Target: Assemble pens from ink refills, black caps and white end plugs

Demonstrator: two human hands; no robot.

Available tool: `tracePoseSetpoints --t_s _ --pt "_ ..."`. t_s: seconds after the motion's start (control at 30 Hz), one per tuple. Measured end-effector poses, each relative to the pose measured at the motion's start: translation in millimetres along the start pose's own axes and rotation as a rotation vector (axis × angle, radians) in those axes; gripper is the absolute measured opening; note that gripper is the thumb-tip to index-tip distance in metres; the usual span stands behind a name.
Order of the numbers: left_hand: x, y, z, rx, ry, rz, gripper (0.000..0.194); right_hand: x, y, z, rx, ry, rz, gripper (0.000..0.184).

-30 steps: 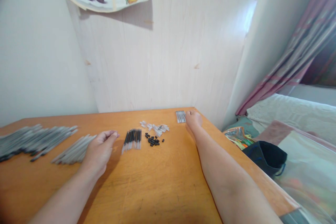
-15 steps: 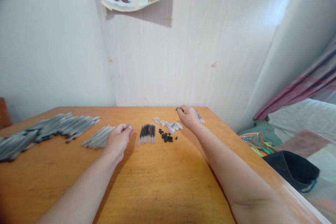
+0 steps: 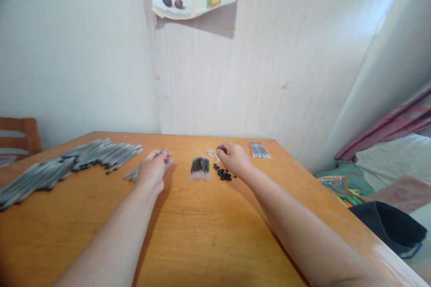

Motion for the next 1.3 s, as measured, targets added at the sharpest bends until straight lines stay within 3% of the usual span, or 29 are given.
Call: tracePoseSetpoints --t_s 0.17,0.4,0.63,0.97,1.13,1.3 --pt "-7 -2 15.0 -0.06 -0.003 0.083 0.017 5 17 -17 0.078 0.046 -0.085 0.013" --pt "-6 -12 26.6 -0.119 0.008 0.074 0.017 4 43 -34 0.135 0.118 -0.166 0.012" --pt "-4 -19 31.2 -0.137 -0.002 0.055 0.015 9 47 -47 0.171 0.092 -0.25 0.013" --pt "-1 -26 43.4 -0.18 0.086 0.089 0.018 21 65 -44 -0.024 0.19 -0.259 0.021" --pt "-5 -29 45.5 -0.185 0.037 -0.005 0.013 11 69 -31 -0.056 0.24 -0.244 0.029" --pt "-8 -28 50.5 -0.2 -0.32 -0.179 0.01 7 66 -30 -0.059 0.218 -0.234 0.028"
Point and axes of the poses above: each hand's wrist, its own y-axis away from the middle knuckle, its own z-axis out of the back of the hand, x = y × z, the point moved 8 cm from there along -y, towards the middle knuckle, and after that the axes turned 9 degrees about -y, right-handed, at the moved point
